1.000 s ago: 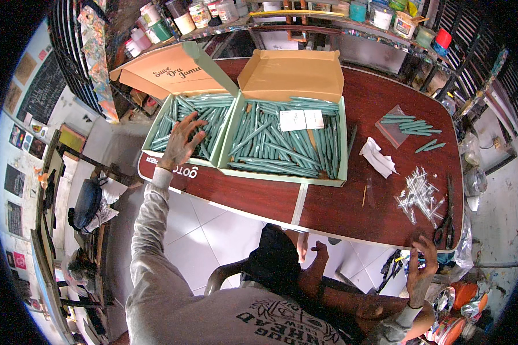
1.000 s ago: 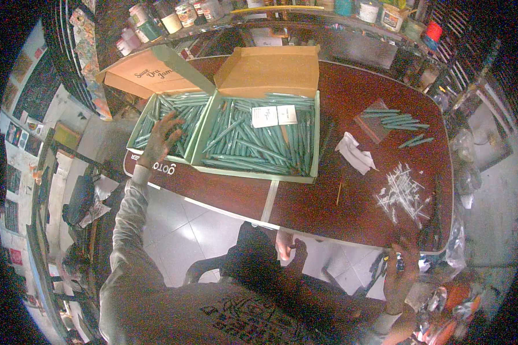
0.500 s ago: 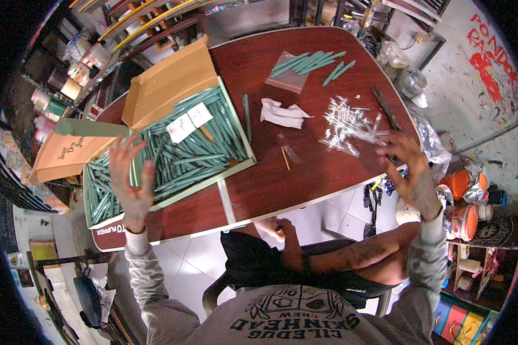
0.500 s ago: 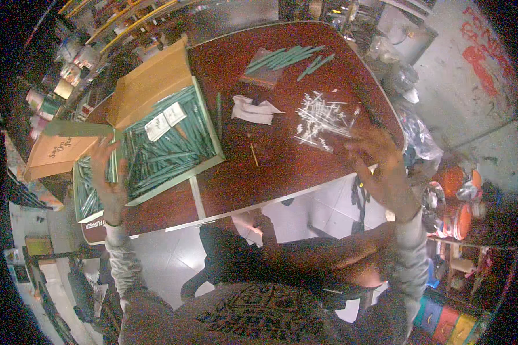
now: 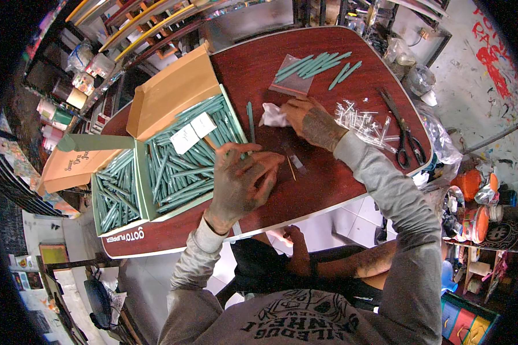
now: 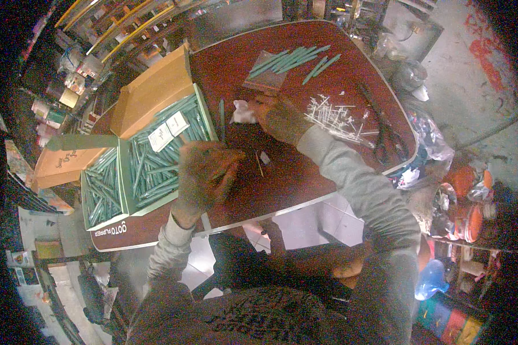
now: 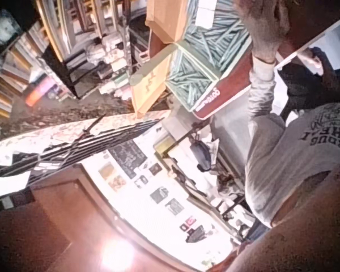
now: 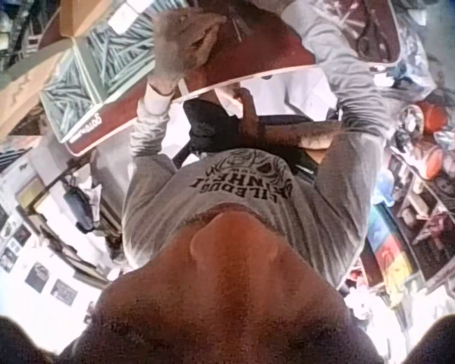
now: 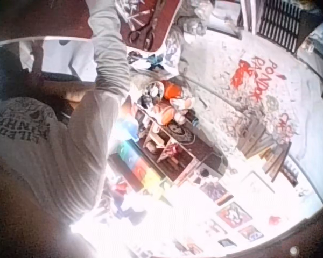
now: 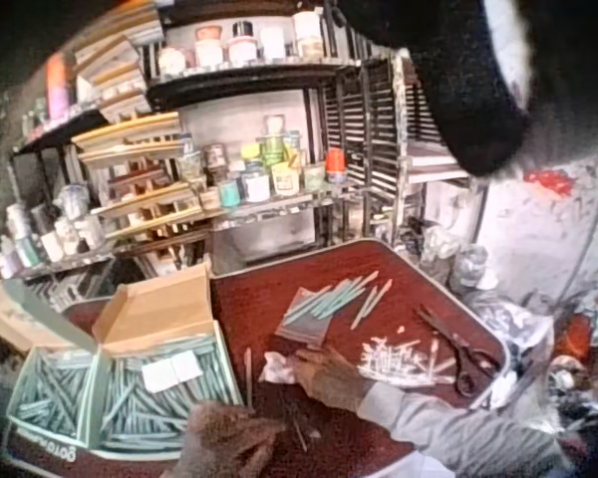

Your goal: The person applies small white labels onto green plastic tags by hand and places the finished tags into a cardboard box.

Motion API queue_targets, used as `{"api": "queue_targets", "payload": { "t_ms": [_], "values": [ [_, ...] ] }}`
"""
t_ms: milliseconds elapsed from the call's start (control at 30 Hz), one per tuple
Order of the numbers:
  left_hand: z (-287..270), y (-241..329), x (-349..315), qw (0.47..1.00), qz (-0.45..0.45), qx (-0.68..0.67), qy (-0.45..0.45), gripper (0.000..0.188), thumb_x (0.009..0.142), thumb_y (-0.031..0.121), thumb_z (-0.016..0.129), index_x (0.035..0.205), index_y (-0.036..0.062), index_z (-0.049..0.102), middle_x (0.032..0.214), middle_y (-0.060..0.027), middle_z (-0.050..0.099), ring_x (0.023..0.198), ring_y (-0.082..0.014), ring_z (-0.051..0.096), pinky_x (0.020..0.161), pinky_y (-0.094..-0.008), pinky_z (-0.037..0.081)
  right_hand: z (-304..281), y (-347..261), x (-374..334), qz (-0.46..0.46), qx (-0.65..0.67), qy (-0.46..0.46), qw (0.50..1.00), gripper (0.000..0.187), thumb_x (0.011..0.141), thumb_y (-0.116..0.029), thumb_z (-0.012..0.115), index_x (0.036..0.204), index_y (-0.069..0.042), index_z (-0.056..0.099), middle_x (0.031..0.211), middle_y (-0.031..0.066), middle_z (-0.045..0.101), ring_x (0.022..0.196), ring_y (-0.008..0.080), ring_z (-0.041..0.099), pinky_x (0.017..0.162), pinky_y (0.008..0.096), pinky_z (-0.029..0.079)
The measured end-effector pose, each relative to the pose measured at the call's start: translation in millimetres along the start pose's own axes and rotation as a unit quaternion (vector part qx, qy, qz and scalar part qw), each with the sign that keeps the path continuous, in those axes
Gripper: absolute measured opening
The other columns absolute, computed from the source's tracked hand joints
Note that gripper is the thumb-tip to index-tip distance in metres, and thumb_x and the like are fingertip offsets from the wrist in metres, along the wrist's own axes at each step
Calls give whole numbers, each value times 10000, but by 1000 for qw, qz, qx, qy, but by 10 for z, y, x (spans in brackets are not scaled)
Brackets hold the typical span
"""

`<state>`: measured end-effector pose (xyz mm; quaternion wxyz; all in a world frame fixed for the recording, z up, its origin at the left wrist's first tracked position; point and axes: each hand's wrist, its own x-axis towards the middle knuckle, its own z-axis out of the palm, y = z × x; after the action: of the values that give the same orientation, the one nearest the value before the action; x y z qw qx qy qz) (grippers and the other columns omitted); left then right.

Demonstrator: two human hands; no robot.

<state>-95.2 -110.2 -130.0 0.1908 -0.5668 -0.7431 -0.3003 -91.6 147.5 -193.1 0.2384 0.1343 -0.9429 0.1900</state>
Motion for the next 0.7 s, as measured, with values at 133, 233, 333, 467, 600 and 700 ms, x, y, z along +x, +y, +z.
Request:
{"api": "queue_targets", "payload": {
  "t_ms": [133, 233, 333, 467, 600, 700],
  "values": [
    [-86, -215, 134, 996, -81, -4, -29, 215, 790, 149, 730, 1004, 134, 747, 954, -68, 701, 910, -277, 624, 830, -406, 438, 94, -61, 96, 92, -33, 132, 986, 154, 905, -115, 640, 1047, -61, 663, 851, 161, 680, 721, 374, 667, 635, 427, 555],
    [-21, -305, 314, 995, -90, 49, 1, 296, 805, 141, 728, 1101, 153, 718, 1018, 4, 707, 974, -218, 599, 868, -384, 374, 34, -181, 178, -7, -9, 205, 979, 89, 912, -147, 661, 947, -77, 703, 805, 154, 697, 644, 350, 673, 582, 414, 553],
    [59, -312, 439, 983, -120, 132, -36, 365, 861, 209, 702, 1220, 162, 658, 1119, -19, 685, 1002, -250, 591, 881, -410, 373, -70, -247, 181, 117, -59, 64, 989, 297, 954, -355, 613, 919, -81, 723, 832, 139, 720, 640, 332, 687, 590, 410, 559],
    [141, -704, 419, 970, -92, 221, -37, 273, 877, 282, 689, 1128, 177, 701, 1148, -26, 667, 1023, -277, 583, 890, -439, 373, -95, -211, 119, 109, -99, 45, 988, 491, 985, -524, 501, 988, -87, 726, 850, 136, 706, 802, 320, 693, 746, 421, 552],
    [158, -856, 428, 956, -119, 252, -94, 203, 880, 305, 691, 1031, 174, 726, 1145, -20, 659, 1042, -285, 581, 895, -459, 367, -433, -74, 110, 47, -10, 107, 993, 313, 922, -355, 647, 966, -51, 706, 942, 126, 700, 910, 300, 684, 830, 397, 536],
    [248, -618, 577, 968, -82, 225, -80, 195, 874, 292, 697, 1010, 155, 725, 1102, -35, 671, 1021, -284, 593, 879, -458, 394, -825, 473, -149, 76, -51, -1, 996, 161, 848, -179, 710, 931, -42, 700, 912, 124, 710, 823, 263, 700, 744, 377, 553]
  ]
}}
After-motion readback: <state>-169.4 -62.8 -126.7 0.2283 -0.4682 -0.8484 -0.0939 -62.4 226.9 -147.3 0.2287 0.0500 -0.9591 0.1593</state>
